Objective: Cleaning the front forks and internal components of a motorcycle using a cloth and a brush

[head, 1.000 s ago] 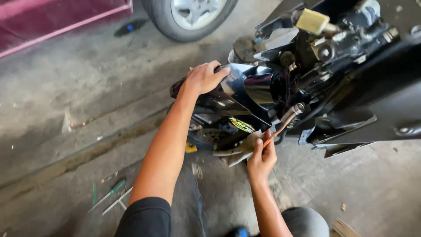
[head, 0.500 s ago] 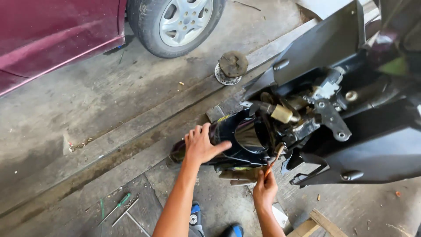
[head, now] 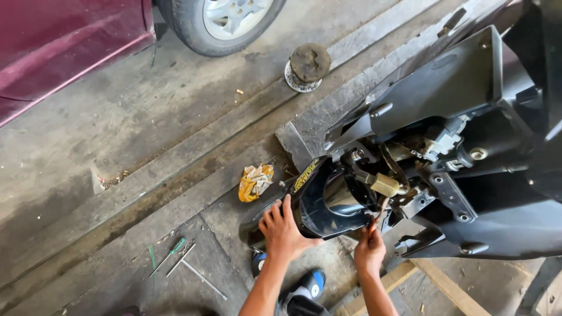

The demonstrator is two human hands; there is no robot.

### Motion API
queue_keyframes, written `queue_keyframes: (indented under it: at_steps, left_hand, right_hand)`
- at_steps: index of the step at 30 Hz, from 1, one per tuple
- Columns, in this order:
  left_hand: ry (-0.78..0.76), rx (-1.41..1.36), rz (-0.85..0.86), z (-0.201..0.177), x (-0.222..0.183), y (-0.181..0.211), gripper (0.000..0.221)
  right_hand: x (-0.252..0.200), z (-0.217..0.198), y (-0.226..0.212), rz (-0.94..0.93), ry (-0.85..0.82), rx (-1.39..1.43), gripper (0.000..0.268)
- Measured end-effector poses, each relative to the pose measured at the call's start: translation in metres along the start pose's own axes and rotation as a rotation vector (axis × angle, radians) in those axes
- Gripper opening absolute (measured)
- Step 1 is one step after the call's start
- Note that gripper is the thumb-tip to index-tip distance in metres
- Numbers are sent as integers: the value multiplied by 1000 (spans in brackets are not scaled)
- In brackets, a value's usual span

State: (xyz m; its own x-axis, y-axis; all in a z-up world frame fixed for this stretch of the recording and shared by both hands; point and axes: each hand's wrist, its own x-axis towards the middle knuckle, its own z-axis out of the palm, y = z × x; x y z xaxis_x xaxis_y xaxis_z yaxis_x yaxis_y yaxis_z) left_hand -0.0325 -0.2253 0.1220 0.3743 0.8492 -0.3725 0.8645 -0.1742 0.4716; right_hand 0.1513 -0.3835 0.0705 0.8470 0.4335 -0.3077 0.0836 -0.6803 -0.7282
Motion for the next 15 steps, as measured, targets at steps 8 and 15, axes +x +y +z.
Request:
queue_keyframes:
  at_steps: [8,15]
  left_hand:
    - [236,23,-63,63,-76,32,145]
    - [310,48,-138,85,-94,49,145]
  right_hand:
    - [-31,-37,23,94,40,53,34]
    - [-60,-69,50,95,-39,153,37]
